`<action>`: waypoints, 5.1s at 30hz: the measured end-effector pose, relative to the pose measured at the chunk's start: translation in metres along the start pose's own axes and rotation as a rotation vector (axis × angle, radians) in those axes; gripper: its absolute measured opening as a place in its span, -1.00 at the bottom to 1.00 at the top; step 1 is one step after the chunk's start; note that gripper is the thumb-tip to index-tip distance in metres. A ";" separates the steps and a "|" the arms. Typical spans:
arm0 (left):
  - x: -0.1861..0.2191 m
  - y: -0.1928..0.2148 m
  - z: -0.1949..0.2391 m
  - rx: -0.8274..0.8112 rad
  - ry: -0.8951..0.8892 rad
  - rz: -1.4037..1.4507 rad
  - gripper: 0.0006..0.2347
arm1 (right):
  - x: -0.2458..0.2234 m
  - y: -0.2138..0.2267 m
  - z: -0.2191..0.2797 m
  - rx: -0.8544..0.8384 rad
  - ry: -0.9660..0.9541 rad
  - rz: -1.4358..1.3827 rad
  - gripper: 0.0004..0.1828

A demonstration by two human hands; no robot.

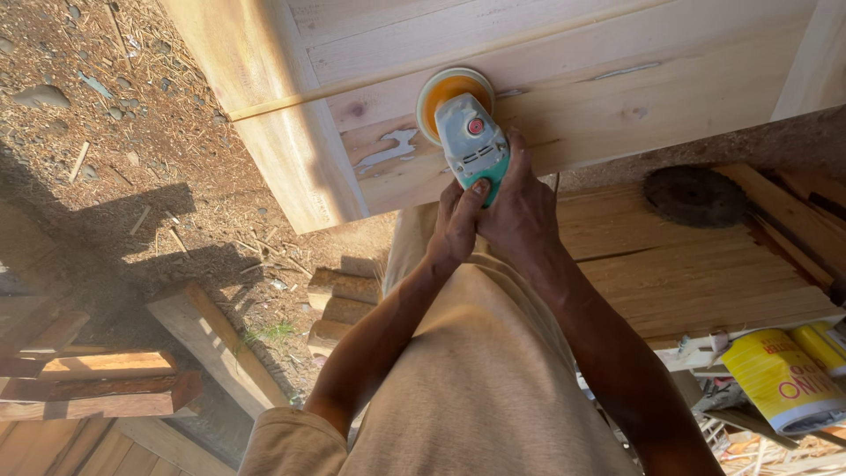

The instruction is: The person uses a handheld orbital sander to smooth the surface of a large wooden panel. They move the sander across the wood in overlapping passes, covering the entire surface area.

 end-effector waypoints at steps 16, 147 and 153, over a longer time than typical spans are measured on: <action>-0.056 -0.164 -0.046 -0.142 0.091 -0.025 -0.59 | 0.128 0.114 -0.038 0.175 -0.070 0.027 0.04; -0.023 -0.319 -0.159 -0.190 0.102 -0.261 -0.54 | 0.201 0.230 -0.165 0.252 -0.146 0.019 -0.07; -0.030 -0.349 -0.180 -0.194 0.071 -0.307 -0.46 | 0.231 0.247 -0.175 0.283 -0.175 0.041 -0.07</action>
Point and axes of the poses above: each hand's wrist, its own z-axis away from the middle knuckle, its own y-axis out of the back of the hand, x = y × z, the point moved 8 cm from there along -z, towards the middle knuckle, and after that the axes turned 12 degrees about x, right-handed, at the moved point
